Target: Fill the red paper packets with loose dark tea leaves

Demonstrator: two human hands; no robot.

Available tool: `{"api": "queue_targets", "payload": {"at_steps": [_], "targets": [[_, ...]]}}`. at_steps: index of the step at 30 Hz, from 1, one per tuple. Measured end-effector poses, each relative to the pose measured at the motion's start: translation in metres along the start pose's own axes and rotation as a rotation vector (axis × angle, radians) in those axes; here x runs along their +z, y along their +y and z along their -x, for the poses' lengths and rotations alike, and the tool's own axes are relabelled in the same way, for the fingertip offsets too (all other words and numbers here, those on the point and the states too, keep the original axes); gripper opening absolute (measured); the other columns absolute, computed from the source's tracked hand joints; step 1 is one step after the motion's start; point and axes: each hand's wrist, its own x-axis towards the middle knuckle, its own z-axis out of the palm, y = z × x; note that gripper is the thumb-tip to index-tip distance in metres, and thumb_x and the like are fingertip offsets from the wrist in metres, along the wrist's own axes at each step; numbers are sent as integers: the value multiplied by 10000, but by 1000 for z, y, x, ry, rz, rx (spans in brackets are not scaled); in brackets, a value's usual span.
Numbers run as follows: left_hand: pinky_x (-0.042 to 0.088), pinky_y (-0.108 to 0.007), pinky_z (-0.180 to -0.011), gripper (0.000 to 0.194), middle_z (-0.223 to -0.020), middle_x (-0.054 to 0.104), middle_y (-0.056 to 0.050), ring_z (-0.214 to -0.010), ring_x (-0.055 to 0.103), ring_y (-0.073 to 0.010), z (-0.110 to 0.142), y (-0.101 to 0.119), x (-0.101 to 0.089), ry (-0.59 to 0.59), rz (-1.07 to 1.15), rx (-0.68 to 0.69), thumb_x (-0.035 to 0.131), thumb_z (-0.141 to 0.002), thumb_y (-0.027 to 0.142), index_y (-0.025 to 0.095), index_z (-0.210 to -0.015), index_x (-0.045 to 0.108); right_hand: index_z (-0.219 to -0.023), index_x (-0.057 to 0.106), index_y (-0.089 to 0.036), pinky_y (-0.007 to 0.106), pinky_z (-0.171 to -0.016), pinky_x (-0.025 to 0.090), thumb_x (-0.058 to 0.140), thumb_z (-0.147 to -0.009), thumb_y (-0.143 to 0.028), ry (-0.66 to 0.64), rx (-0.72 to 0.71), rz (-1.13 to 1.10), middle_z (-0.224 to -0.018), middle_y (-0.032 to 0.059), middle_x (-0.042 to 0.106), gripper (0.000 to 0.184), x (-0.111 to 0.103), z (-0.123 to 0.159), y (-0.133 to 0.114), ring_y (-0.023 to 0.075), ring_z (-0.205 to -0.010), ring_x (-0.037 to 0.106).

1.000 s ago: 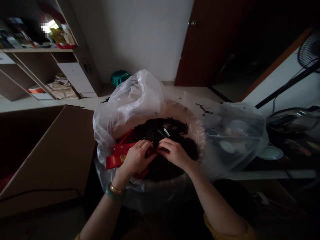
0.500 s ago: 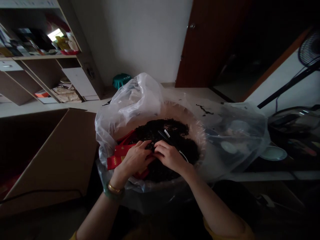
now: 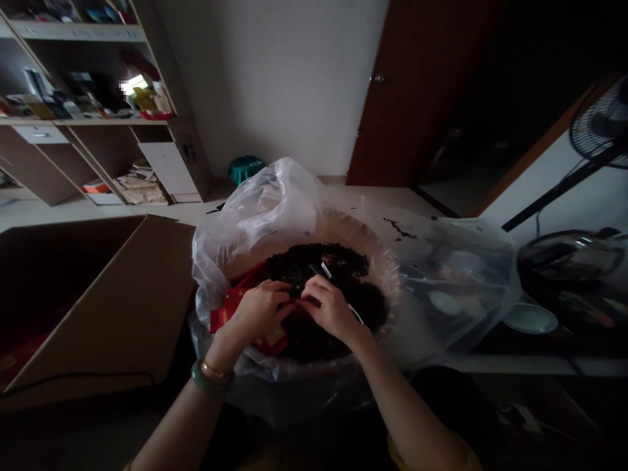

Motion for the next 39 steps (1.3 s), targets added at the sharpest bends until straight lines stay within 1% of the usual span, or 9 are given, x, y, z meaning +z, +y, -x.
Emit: {"api": "queue_targets", "payload": {"at_steps": [4, 9, 11, 16, 23, 27, 30, 35, 39], "targets": [[526, -326, -735, 51, -869, 689, -63, -799, 653, -204, -2, 7, -3, -13, 154, -79, 633, -795, 195, 173, -840, 637, -712, 603, -204, 254, -627, 477, 640, -827, -277, 16, 84, -107, -762, 17, 579, 141, -2, -1, 0, 143, -703, 565], [521, -291, -745, 407, -930, 678, -35, -869, 657, -181, -2, 11, 5, 191, 585, -269, 678, -760, 256, 192, -1133, 528, -836, 629, -206, 250, -545, 481, 719, -715, -365, 73, 333, -296, -691, -13, 603, 219, -8, -7, 4, 139, -606, 570], [518, -291, -745, 409, -917, 676, -34, -877, 655, -186, -4, 10, 9, 221, 706, -323, 694, -737, 277, 182, -1104, 540, -893, 636, -204, 240, -470, 461, 728, -681, -399, 64, 419, -364, -654, -25, 598, 302, -12, -9, 6, 125, -519, 544], [472, -229, -582, 352, -714, 638, 12, -659, 619, -143, -11, 4, 16, 223, 979, -441, 737, -668, 343, 158, -913, 567, -755, 650, -180, 236, -429, 430, 698, -692, -440, 27, 462, -352, -640, -3, 635, 272, -22, -17, 7, 101, -429, 504], [454, -216, -580, 426, -704, 634, 16, -642, 599, -125, -23, 0, 23, 239, 1058, -447, 798, -588, 329, 155, -921, 596, -681, 689, -188, 267, -621, 486, 677, -744, -392, 9, 298, -214, -659, 17, 656, 215, -18, -28, 9, 153, -650, 599], [453, -205, -556, 392, -646, 608, 35, -585, 568, -101, -25, -7, 28, 319, 1180, -465, 815, -562, 387, 159, -745, 554, -679, 688, -189, 234, -499, 473, 679, -739, -427, 68, 344, -280, -668, 16, 638, 245, -10, -28, 16, 139, -584, 573], [482, -234, -579, 365, -635, 642, 10, -581, 581, -118, -24, -12, 34, 324, 1206, -508, 816, -557, 409, 149, -695, 600, -709, 690, -184, 214, -406, 442, 680, -725, -443, 108, 431, -343, -672, 5, 620, 260, -5, -26, 22, 114, -501, 539], [515, -291, -662, 267, -745, 703, -52, -683, 625, -174, -24, -17, 42, 346, 1148, -488, 775, -622, 394, 154, -689, 681, -716, 693, -192, 237, -428, 478, 707, -708, -437, 75, 482, -358, -677, -6, 634, 245, 1, -21, 25, 104, -459, 539], [490, -255, -644, 249, -704, 649, -20, -664, 590, -143, -23, -21, 48, 401, 1152, -462, 762, -640, 368, 156, -707, 649, -733, 714, -207, 244, -443, 473, 691, -744, -443, 76, 439, -313, -685, 1, 642, 237, 6, -20, 25, 111, -488, 549]]}}
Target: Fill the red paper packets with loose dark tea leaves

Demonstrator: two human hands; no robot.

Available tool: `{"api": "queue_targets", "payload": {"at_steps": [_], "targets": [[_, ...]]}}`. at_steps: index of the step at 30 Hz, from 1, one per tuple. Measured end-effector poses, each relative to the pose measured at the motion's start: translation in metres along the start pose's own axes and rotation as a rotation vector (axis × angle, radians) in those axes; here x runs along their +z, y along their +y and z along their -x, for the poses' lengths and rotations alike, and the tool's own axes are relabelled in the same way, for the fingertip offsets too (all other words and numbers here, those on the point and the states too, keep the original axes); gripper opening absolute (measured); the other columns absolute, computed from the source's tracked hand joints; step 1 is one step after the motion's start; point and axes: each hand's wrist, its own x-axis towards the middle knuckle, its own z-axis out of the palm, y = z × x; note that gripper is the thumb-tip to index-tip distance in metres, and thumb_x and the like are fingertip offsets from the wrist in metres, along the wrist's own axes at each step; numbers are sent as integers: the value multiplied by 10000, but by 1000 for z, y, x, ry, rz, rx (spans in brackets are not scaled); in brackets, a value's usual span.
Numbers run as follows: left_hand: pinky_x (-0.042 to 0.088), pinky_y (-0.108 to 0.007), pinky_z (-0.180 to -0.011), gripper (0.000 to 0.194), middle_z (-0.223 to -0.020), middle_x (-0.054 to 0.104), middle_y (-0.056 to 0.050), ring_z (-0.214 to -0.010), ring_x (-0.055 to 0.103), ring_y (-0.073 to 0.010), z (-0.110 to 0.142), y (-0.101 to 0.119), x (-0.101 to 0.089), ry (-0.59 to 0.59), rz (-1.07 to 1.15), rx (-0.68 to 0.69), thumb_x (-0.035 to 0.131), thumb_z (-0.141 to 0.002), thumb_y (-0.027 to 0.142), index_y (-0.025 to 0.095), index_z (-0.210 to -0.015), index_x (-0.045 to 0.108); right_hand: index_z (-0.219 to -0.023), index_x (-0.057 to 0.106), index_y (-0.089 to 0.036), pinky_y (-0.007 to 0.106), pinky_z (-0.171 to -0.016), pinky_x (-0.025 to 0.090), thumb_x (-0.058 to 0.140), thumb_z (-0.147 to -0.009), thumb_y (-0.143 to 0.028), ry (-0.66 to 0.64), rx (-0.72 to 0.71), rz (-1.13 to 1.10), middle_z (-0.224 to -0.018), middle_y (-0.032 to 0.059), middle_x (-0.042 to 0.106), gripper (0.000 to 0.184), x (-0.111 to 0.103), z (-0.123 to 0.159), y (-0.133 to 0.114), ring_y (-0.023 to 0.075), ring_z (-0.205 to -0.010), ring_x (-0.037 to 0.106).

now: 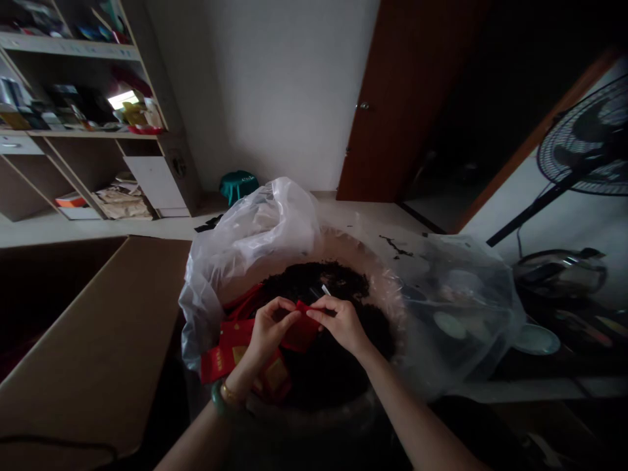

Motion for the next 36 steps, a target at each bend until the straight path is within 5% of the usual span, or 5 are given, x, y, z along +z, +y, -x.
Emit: {"api": "queue_targets", "payload": {"at_steps": [11, 18, 22, 30, 36], "targets": [[434, -219, -613, 247, -645, 594, 18, -627, 527, -111, 3, -13, -1, -40, 4, -98, 742, -684, 368, 157, -672, 615, -723, 735, -225, 262, -529, 480, 730, -724, -421, -48, 6, 107, -648, -2, 641, 197, -7, -9, 3, 140, -589, 591], [509, -276, -668, 449, -787, 713, -46, -695, 645, -172, 8, -15, 11, -315, 248, -449, 831, -563, 406, 124, -867, 659, -721, 754, -239, 275, -557, 487, 703, -750, -403, -15, -25, 109, -645, 6, 661, 174, 3, -8, 3, 142, -578, 597], [513, -265, -622, 460, -698, 722, -53, -605, 658, -165, 10, -17, 10, -226, 334, -588, 860, -512, 405, 100, -810, 688, -931, 741, -236, 293, -644, 518, 579, -838, -434, -10, 55, 127, -838, 40, 731, 272, -10, -15, 18, 185, -748, 665], [526, -270, -613, 447, -720, 739, -84, -611, 677, -183, 8, -17, 7, -171, 336, -571, 861, -521, 389, 94, -828, 724, -1211, 600, -156, 368, -920, 437, 590, -828, -303, -111, 250, 902, -1124, 144, 666, 411, -32, -19, 68, 268, -1055, 610], [515, -254, -608, 462, -725, 739, -78, -612, 678, -177, 6, -21, 7, -163, 353, -568, 878, -481, 385, 93, -806, 727, -1220, 578, -105, 329, -872, 450, 594, -820, -305, -80, 347, 1003, -1092, 181, 653, 448, -28, -25, 88, 273, -1045, 613]]}}
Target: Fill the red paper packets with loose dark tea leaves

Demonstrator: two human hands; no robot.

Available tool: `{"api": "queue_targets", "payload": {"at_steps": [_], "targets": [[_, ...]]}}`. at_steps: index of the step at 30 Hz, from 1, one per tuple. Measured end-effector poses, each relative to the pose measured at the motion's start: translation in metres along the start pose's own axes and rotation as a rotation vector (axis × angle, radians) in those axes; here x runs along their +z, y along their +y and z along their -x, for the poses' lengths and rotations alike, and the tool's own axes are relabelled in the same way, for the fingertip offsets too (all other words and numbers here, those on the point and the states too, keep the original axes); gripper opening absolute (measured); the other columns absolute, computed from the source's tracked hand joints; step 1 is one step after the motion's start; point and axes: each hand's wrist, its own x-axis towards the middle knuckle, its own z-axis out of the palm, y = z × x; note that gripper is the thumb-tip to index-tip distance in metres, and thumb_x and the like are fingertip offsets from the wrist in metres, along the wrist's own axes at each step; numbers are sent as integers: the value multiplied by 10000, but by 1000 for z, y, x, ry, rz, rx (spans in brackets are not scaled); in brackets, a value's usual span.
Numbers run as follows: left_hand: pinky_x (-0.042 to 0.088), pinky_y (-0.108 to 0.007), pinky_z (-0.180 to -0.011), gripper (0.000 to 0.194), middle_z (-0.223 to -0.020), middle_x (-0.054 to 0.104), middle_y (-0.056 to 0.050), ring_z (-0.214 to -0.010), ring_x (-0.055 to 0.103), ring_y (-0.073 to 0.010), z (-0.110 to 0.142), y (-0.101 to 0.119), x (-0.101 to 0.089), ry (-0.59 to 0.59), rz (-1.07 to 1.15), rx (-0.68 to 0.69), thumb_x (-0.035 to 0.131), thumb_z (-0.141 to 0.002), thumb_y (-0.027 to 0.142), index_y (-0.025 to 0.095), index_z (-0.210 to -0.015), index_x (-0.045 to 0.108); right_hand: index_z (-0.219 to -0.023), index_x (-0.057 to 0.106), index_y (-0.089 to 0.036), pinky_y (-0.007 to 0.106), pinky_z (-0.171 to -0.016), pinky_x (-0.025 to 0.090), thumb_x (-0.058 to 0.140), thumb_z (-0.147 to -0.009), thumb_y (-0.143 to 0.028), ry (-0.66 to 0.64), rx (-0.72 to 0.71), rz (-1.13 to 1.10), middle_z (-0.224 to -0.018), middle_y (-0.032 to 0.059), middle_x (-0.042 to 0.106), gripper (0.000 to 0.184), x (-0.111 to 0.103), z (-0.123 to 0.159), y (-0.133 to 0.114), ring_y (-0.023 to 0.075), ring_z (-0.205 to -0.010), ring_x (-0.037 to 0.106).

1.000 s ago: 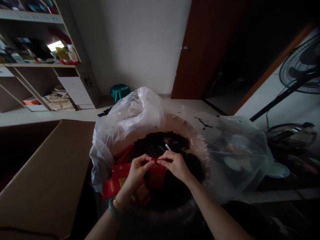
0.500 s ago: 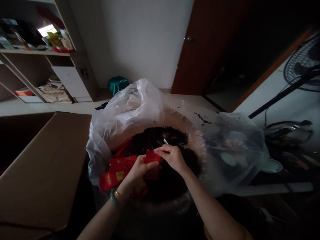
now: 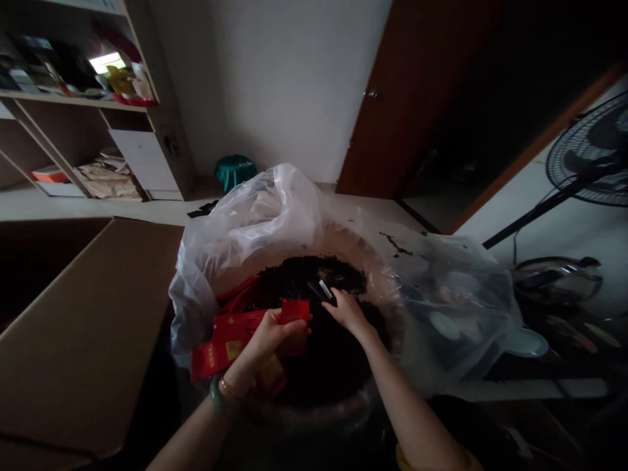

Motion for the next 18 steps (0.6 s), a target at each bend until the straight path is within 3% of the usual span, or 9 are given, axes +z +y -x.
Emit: {"api": "queue_targets", "payload": {"at_steps": [6, 11, 14, 18], "targets": [[498, -241, -595, 443, -712, 738, -83, -615, 674, -175, 1, 2, -1, -44, -30, 11, 859, -523, 382, 94, -835, 731, -978, 688, -122, 298, -748, 495, 659, -709, -264, 15, -46, -132, -917, 121, 679, 306, 4, -5, 8, 231, -831, 658], [477, -227, -557, 447, -667, 723, -74, -578, 651, -156, 3, 5, 1, -46, -25, 10, 861, -510, 395, 92, -811, 728, -1109, 640, -115, 346, -824, 508, 655, -698, -230, 98, -45, -230, -1019, 140, 686, 428, -1, -2, 5, 250, -921, 660], [475, -225, -564, 450, -675, 720, -70, -577, 646, -148, 5, 7, 2, -42, -19, 10, 868, -494, 395, 92, -795, 727, -1196, 609, -167, 387, -888, 502, 609, -791, -350, 88, -131, -427, -1065, 108, 706, 444, -18, 1, 5, 255, -993, 660], [477, -232, -584, 451, -667, 715, -68, -576, 639, -145, 5, 6, 0, -52, -5, 1, 864, -500, 400, 90, -799, 728, -1264, 579, -199, 418, -998, 449, 591, -811, -514, -33, -326, -548, -1258, 93, 630, 552, -52, 14, -2, 269, -1184, 572]]}}
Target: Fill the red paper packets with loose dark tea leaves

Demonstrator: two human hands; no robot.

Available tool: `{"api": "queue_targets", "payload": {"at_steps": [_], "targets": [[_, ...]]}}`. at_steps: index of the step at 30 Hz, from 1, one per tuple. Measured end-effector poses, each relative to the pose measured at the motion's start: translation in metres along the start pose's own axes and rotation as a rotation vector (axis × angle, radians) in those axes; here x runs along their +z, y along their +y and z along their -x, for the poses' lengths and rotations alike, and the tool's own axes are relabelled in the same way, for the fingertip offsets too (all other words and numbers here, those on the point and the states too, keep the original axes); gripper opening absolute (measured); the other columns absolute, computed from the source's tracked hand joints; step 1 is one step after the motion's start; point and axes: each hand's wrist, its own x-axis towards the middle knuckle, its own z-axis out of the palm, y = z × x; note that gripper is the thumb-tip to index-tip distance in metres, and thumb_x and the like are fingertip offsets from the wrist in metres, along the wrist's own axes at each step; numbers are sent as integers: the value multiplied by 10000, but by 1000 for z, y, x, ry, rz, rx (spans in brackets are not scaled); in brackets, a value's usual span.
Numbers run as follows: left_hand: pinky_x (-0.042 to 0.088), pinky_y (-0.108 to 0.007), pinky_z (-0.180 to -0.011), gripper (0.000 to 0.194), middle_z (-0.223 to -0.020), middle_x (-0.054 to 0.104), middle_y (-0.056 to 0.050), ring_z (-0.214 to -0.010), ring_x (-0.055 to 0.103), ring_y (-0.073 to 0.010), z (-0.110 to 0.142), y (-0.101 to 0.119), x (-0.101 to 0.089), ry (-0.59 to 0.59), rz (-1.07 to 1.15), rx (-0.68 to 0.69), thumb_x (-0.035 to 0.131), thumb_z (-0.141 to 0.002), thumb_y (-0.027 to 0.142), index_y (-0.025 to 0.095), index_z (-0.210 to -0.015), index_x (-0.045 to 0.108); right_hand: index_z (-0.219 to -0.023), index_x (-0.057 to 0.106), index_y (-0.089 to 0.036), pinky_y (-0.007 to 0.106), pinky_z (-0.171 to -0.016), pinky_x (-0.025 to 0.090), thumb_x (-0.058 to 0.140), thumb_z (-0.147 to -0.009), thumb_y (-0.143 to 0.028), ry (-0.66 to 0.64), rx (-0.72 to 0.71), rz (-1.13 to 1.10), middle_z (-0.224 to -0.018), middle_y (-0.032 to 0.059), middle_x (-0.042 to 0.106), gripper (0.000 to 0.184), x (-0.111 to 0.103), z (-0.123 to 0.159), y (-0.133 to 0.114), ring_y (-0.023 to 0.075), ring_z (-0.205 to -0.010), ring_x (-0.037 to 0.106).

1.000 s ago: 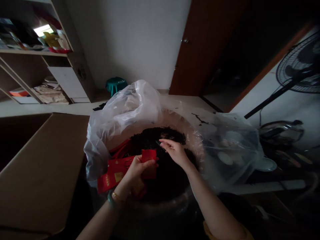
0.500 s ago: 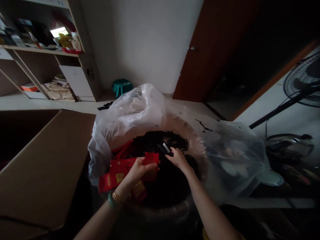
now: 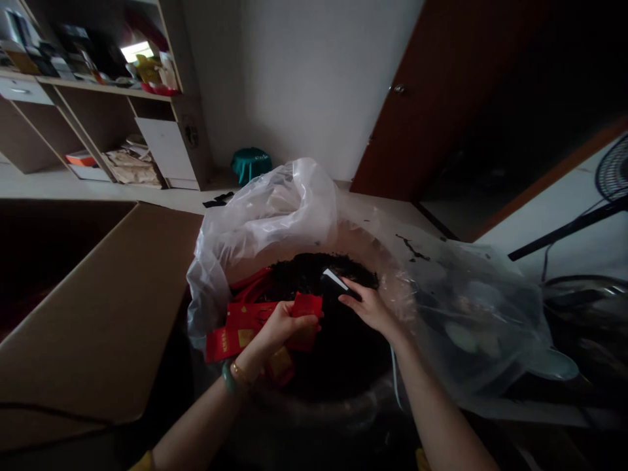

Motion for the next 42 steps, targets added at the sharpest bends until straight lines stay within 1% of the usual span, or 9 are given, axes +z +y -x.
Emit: {"api": "queue_targets", "payload": {"at_steps": [3, 6, 10, 12, 15, 23, 28, 35, 42], "targets": [[474, -239, -598, 433, -688, 714, -69, -574, 626, -136, -1, -4, -3, -33, -26, 14, 851, -529, 405, 93, -803, 729, -1238, 609, -207, 412, -981, 467, 590, -805, -563, -129, -63, 29, -1236, 90, 644, 561, -7, 7, -28, 279, -1156, 593], [453, -232, -578, 415, -664, 690, -54, -544, 581, -109, -3, -7, -4, -79, -117, 57, 834, -558, 416, 93, -798, 733, -1214, 627, -193, 377, -922, 502, 658, -764, -544, -177, -98, 130, -1180, 108, 674, 572, -3, 12, -50, 285, -1090, 633], [438, -221, -566, 391, -639, 658, -35, -550, 546, -96, -4, -10, -3, -34, -199, 139, 840, -532, 418, 100, -719, 711, -1091, 681, -211, 309, -792, 525, 641, -818, -457, -202, -162, 275, -1029, 82, 732, 370, 6, 13, -63, 239, -924, 693], [425, -212, -539, 386, -621, 641, -29, -538, 529, -90, -5, -11, -2, -31, -207, 141, 834, -536, 423, 101, -694, 691, -994, 700, -221, 275, -726, 513, 597, -860, -432, -207, -200, 342, -926, 57, 745, 270, 7, 14, -65, 208, -834, 700], [405, -204, -500, 378, -586, 605, -17, -505, 495, -77, -4, -12, -1, -49, -202, 114, 814, -569, 432, 99, -677, 669, -953, 694, -220, 256, -681, 493, 554, -891, -428, -197, -243, 415, -863, 46, 740, 258, 7, 15, -64, 191, -787, 694], [341, -198, -419, 392, -486, 534, 11, -412, 423, -60, 2, -9, 2, -82, -171, 14, 790, -591, 468, 105, -637, 650, -1034, 682, -244, 286, -732, 518, 561, -885, -414, -139, -244, 428, -962, 48, 739, 256, 10, 20, -61, 212, -853, 697], [436, -221, -554, 363, -616, 647, -27, -530, 531, -92, 1, -6, 0, -71, -181, 78, 826, -551, 409, 114, -734, 719, -1080, 668, -239, 286, -735, 526, 624, -826, -464, -125, -196, 383, -986, 51, 737, 342, 7, 21, -59, 227, -872, 698], [429, -221, -537, 357, -639, 667, -40, -522, 543, -95, 4, -5, -2, -62, -145, 7, 816, -575, 424, 111, -715, 718, -1047, 669, -240, 277, -729, 510, 576, -875, -407, -133, -216, 413, -968, 44, 739, 256, 7, 22, -54, 212, -848, 700], [454, -236, -589, 388, -687, 689, -40, -584, 583, -126, 3, -1, 1, -15, -169, 92, 802, -585, 472, 132, -754, 724, -1047, 671, -230, 292, -716, 519, 546, -887, -410, -101, -245, 438, -972, 61, 738, 272, 7, 22, -55, 219, -839, 700]]}}
